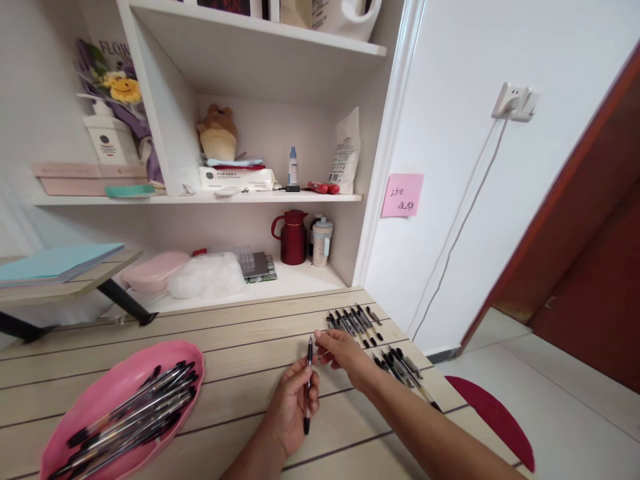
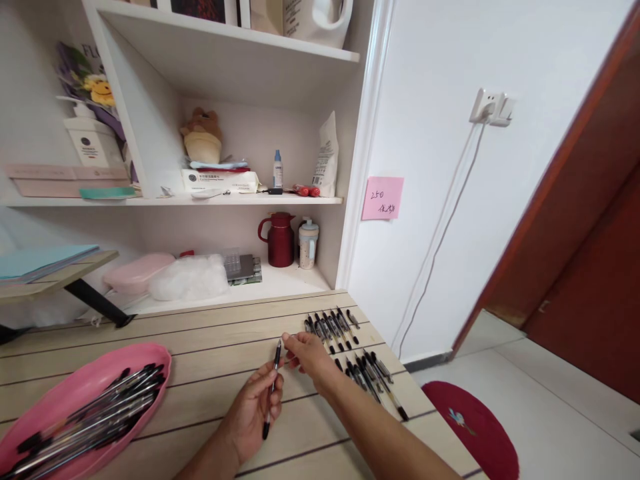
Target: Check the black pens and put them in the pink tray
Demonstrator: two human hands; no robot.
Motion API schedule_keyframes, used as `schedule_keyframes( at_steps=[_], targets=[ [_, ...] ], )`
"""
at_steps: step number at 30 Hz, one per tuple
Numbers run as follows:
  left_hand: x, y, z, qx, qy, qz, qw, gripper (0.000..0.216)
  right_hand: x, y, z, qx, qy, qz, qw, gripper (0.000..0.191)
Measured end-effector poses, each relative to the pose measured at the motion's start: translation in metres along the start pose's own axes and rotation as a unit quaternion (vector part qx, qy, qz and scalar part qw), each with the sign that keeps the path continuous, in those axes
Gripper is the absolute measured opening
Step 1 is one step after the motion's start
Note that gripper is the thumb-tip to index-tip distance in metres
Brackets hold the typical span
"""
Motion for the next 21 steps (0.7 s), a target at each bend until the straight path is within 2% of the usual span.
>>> schedule_keyframes(
  at_steps=[3,7,12,17,21],
  targets=[
    [0.000,0.001,0.002,-0.008,-0.010,0.004,1.000,0.023,-0.003,0.004,0.012,0.042,-0.063,-0.004,0.997,0.039],
    [0.001,0.001,0.005,-0.012,-0.037,0.012,0.999,0.023,-0.009,0.003,0.016,0.073,-0.102,-0.033,0.992,0.036],
    [0.000,0.000,0.003,-0.013,-0.046,0.002,0.999,0.020,-0.008,0.002,0.016,0.056,-0.148,-0.030,0.987,0.032],
    [0.000,0.000,0.003,-0.022,-0.050,0.010,0.998,0.021,0.000,0.006,0.015,0.055,-0.141,0.015,0.988,0.038],
    [-0.001,-0.001,0.004,-0.024,-0.055,0.009,0.998,0.020,0.002,0.007,0.016,0.045,-0.154,0.000,0.987,0.039]
  ],
)
Point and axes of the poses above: each hand's wrist, its own y-axis away from the middle knuckle, its own z-axis out of the palm, x = y × z, the point moved 6 cm from there along -y, towards the middle knuckle, and after that the axes turned 7 degrees about -z, right-handed, at the moved point
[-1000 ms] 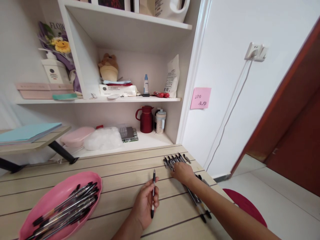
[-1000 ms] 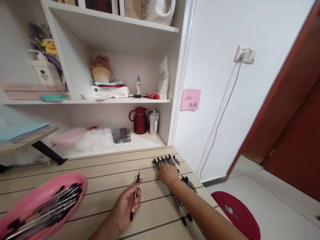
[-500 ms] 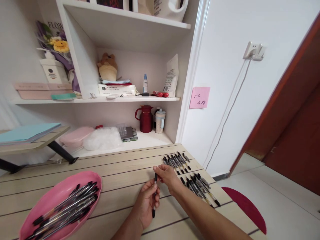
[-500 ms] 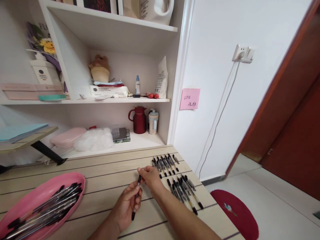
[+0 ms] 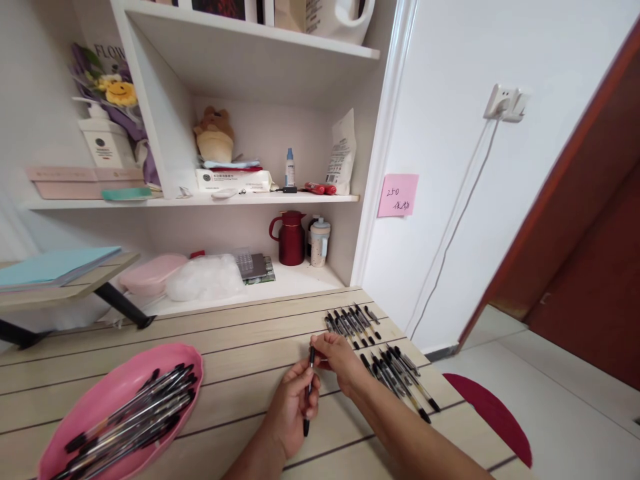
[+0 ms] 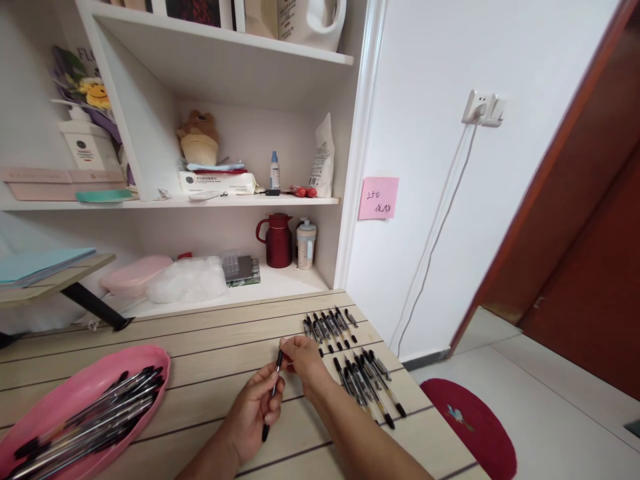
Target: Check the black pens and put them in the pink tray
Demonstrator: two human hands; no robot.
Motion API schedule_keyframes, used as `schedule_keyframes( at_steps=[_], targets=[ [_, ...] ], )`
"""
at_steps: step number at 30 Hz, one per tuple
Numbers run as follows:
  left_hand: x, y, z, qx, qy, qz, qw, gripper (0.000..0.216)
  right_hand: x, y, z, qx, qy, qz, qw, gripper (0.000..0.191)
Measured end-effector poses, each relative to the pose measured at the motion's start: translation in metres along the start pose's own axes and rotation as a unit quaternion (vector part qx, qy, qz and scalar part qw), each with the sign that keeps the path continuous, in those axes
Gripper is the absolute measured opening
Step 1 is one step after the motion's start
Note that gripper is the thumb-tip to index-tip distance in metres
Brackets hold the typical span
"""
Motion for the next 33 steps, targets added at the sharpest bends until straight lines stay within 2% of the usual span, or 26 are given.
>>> schedule_keyframes(
  at_steps=[5,9,14,19,24,33],
  targets=[
    [0.000,0.000,0.000,0.005,-0.004,0.003,1.000,0.023,0.006,-0.002,-0.002,0.004,-0.021,0.015,1.000,0.040],
    [-0.001,0.000,-0.001,0.003,-0.002,0.000,1.000,0.023,0.005,-0.003,0.001,-0.018,-0.021,-0.002,1.000,0.038],
    [-0.001,-0.001,-0.001,0.007,-0.009,0.003,1.000,0.021,0.005,-0.001,0.000,0.012,-0.032,0.017,0.999,0.038],
    [-0.001,-0.001,-0.001,0.013,-0.006,0.003,1.000,0.020,0.004,0.000,0.003,-0.014,-0.041,0.005,0.999,0.037],
    [-0.001,-0.001,-0.002,0.009,-0.009,0.005,1.000,0.020,0.009,-0.001,-0.001,0.016,-0.047,0.022,0.999,0.038],
    [0.000,0.000,0.000,0.008,-0.010,0.011,1.000,0.018,0.012,0.001,-0.001,0.010,-0.063,0.024,0.998,0.039]
  ],
)
Point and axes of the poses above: each hand's wrist, its own y-axis away from the middle knuckle, its own z-axis out of the palm, x = y × z, the point moved 6 cm from there along -y, towards the middle knuckle, and after that the axes turned 7 degrees about -z, right-handed, at the moved point
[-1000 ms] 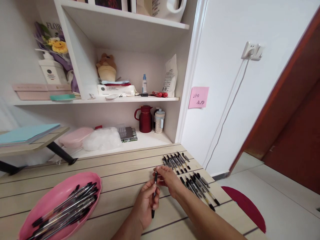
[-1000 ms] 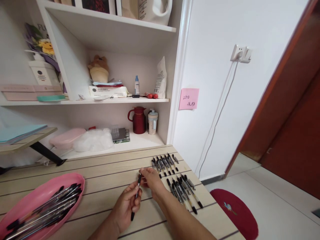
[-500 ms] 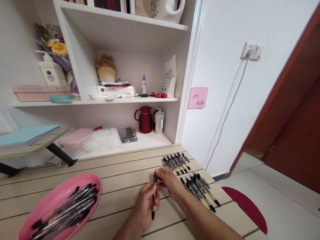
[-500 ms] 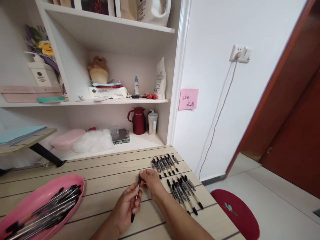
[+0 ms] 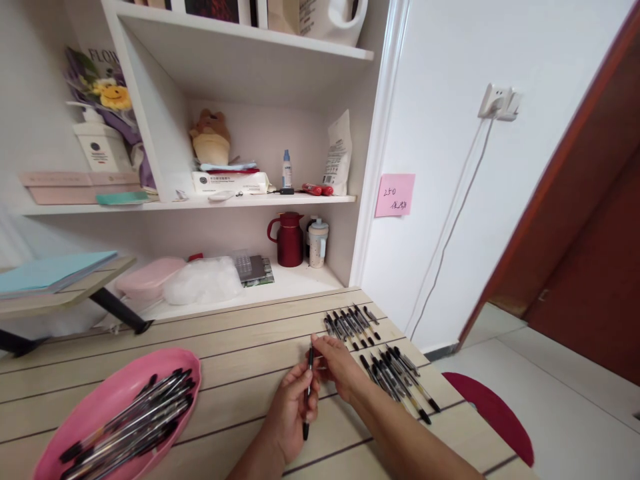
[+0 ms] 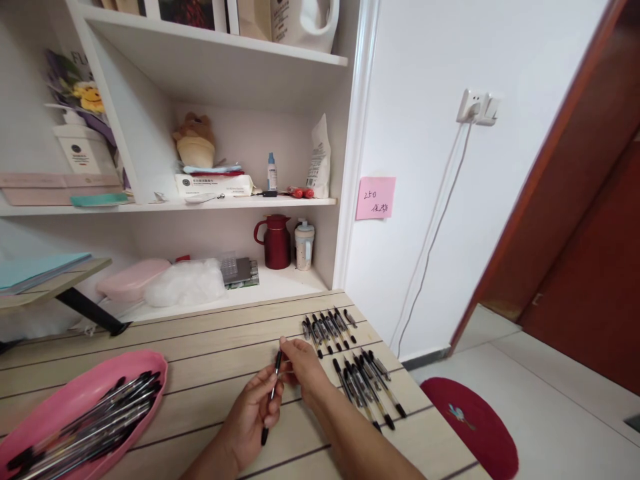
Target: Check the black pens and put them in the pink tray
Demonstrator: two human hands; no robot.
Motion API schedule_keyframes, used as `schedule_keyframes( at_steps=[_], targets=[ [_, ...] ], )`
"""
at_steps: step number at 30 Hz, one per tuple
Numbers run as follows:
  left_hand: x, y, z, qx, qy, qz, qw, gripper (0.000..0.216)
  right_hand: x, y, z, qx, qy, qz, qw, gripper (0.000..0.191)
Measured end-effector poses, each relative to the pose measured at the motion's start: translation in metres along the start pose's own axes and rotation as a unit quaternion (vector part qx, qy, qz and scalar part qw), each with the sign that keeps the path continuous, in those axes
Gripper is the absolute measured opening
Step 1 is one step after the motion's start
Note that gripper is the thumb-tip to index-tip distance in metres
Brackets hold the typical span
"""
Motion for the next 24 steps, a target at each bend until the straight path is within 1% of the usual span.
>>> schedule_keyframes(
  at_steps=[3,6,12,17,22,24],
  targets=[
    [0.0002,-0.0001,0.0001,0.001,-0.001,0.000,1.000,0.017,0.0000,-0.0007,0.0016,-0.010,-0.008,-0.012,1.000,0.037],
    [-0.0004,-0.0011,-0.0011,0.003,0.003,-0.002,1.000,0.018,-0.0028,-0.0010,0.0031,-0.007,-0.014,-0.026,1.000,0.035],
    [-0.0007,-0.0006,-0.0010,0.002,0.006,-0.001,1.000,0.020,-0.0031,0.0001,0.0046,0.009,-0.011,-0.013,1.000,0.037],
    [0.0006,0.0020,0.0016,0.007,0.001,-0.001,1.000,0.023,-0.0039,-0.0019,0.0048,-0.001,-0.004,-0.033,0.999,0.037],
    [0.0015,0.0027,0.0026,0.006,0.001,-0.001,1.000,0.023,-0.0018,-0.0015,0.0032,0.009,-0.008,-0.010,1.000,0.037],
    [0.0005,0.0025,0.0023,0.008,0.001,-0.008,1.000,0.024,-0.0025,-0.0014,0.0036,0.002,0.004,-0.020,1.000,0.038]
  ],
)
Point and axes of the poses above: each hand's wrist, its own y-axis away from the middle knuckle, its own z-axis out of the palm, x = y × z, the point moved 6 cm from there along -y, towards the middle knuckle, and after that the axes turned 7 degrees about -z, right-handed, at the moved point
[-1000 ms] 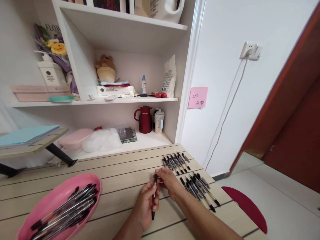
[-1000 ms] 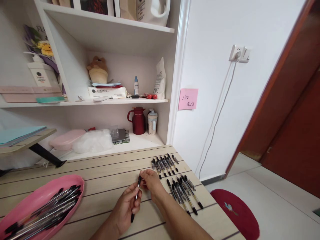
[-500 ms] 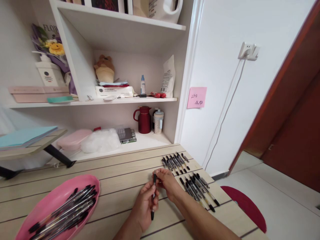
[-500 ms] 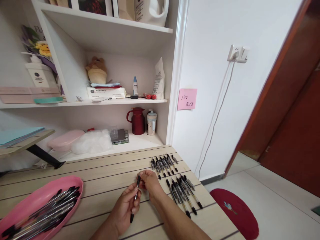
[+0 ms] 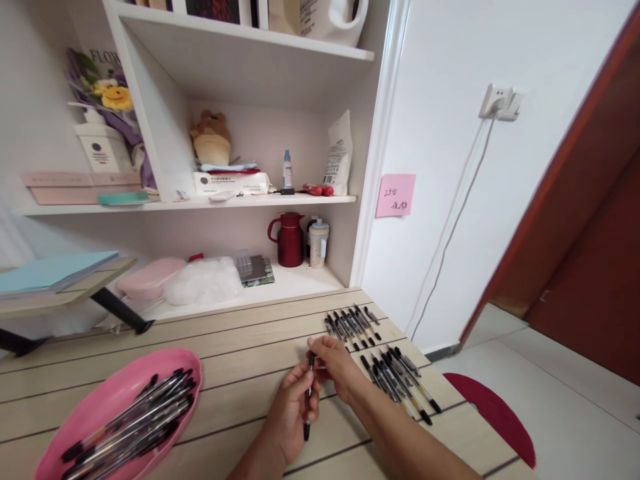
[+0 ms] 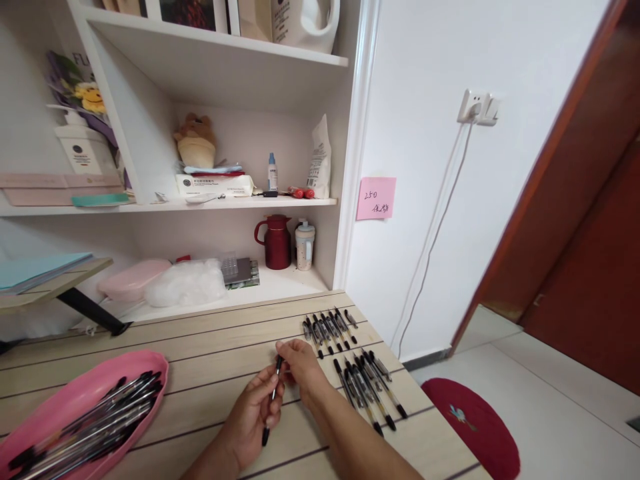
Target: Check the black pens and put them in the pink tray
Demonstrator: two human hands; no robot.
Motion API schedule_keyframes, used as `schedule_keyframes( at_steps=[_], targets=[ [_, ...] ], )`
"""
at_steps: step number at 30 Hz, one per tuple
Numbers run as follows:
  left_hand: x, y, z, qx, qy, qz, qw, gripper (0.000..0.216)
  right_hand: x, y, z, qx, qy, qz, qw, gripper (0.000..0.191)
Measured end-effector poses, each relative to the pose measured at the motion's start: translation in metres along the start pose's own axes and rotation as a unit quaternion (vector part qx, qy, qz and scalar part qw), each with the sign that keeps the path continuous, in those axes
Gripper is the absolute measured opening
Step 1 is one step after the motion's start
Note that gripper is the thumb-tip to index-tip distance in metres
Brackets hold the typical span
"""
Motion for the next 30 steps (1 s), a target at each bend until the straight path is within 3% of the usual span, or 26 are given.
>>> schedule_keyframes(
  at_steps=[7,12,18,22,24,27,28,30],
  targets=[
    [0.000,0.000,0.000,-0.003,-0.015,0.000,1.000,0.026,-0.005,-0.004,0.005,-0.013,-0.087,-0.029,0.996,0.034],
    [0.001,0.000,-0.001,-0.003,-0.016,-0.005,1.000,0.033,-0.018,-0.016,-0.019,0.079,-0.126,-0.073,0.986,0.036],
    [0.001,0.000,-0.002,0.007,-0.006,-0.015,1.000,0.036,-0.025,-0.025,-0.070,0.128,0.099,-0.082,0.983,0.025],
    [0.001,0.000,-0.002,0.005,-0.005,-0.015,1.000,0.037,-0.029,-0.022,-0.087,0.131,0.193,-0.096,0.968,0.014],
    [0.001,0.000,-0.002,0.003,-0.004,-0.014,1.000,0.037,-0.038,-0.020,-0.084,0.120,0.352,-0.125,0.920,0.009],
    [0.001,0.000,-0.002,0.003,-0.002,-0.014,1.000,0.038,-0.045,-0.018,-0.069,0.095,0.618,-0.146,0.767,0.012],
    [0.001,0.000,-0.002,0.003,-0.001,-0.014,1.000,0.038,-0.044,-0.019,-0.065,0.089,0.664,-0.143,0.729,0.013],
    [0.001,0.000,-0.002,0.004,-0.001,-0.013,1.000,0.037,-0.040,-0.022,-0.057,0.076,0.711,-0.141,0.685,0.015]
  ],
)
Point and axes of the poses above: each hand's wrist, its own y-axis away from the middle knuckle, its own z-axis out of the palm, x = y × z, the point moved 6 cm from there along -y, towards the middle knuckle, and after that the axes turned 7 degrees about -z, right-handed, at the moved point
